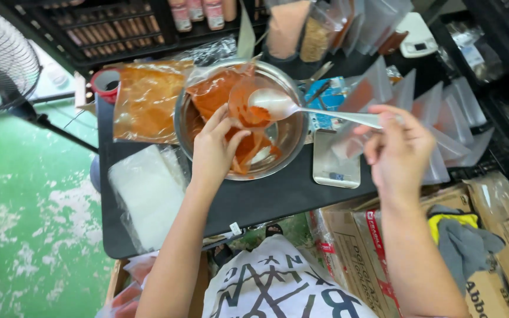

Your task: Scooping orange powder from a large bowl into small plastic bags for packaging.

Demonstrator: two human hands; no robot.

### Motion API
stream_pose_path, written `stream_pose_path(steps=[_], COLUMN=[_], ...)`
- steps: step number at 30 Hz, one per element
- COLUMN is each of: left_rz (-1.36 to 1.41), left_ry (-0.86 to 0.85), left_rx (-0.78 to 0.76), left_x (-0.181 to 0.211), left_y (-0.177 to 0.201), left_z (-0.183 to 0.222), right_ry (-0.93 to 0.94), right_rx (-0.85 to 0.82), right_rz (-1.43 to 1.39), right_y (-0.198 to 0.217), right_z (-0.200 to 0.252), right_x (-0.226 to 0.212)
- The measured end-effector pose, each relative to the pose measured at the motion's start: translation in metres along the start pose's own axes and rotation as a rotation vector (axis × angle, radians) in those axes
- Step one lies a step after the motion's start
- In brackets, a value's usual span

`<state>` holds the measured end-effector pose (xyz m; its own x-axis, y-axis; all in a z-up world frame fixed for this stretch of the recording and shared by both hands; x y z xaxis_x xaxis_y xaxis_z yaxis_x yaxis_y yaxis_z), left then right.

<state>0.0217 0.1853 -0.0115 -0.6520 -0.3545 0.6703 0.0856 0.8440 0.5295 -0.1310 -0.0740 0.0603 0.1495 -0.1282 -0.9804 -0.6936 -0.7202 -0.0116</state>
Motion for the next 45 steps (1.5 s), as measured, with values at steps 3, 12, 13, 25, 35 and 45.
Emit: stream_pose_path(steps=[3, 12, 13, 25, 35, 45], left_rz=[-0.104, -0.188, -0.183, 0.003, 0.523, 0.144], left_ry=[0.042, 0.002, 0.0, 0.149, 0.632, 0.636], left_rx=[0.064, 0.096, 0.089, 0.334, 0.608, 0.507], left_x=[-0.023, -0.059, -0.06, -0.043, -0.074, -0.121], left_y=[0.0, -0.014, -0.014, 0.024, 0.021, 0.012], left_z=[0.026, 0.061, 0.064, 0.051, 0.069, 0.079], right_ry=[0.278, 1.067, 1.062, 0.414, 0.105, 0.019], right_rx=[-0.114, -0.247, -0.242, 0.024, 0.229, 0.365], right_rz=[0.234, 0.666, 0.671, 0.13, -0.054, 0.027], right_y=[-0.034, -0.068, -0.067, -0.015, 0.064, 0.103], right_z=[0.016, 0.053, 0.055, 0.043, 0.042, 0.058], right_x=[0.03, 0.043, 0.048, 0.042, 0.066, 0.086])
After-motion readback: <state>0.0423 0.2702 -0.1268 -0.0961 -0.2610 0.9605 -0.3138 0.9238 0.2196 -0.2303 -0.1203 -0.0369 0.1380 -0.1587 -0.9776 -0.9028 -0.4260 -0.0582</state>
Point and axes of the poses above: each hand's wrist, its own z-axis away from the middle knuckle, its own y-axis out of the back of the hand, x = y × z, the point moved 2 cm from there along -z, towards the middle knuckle, and after that the axes turned 5 degrees about z, right-handed, at the moved point
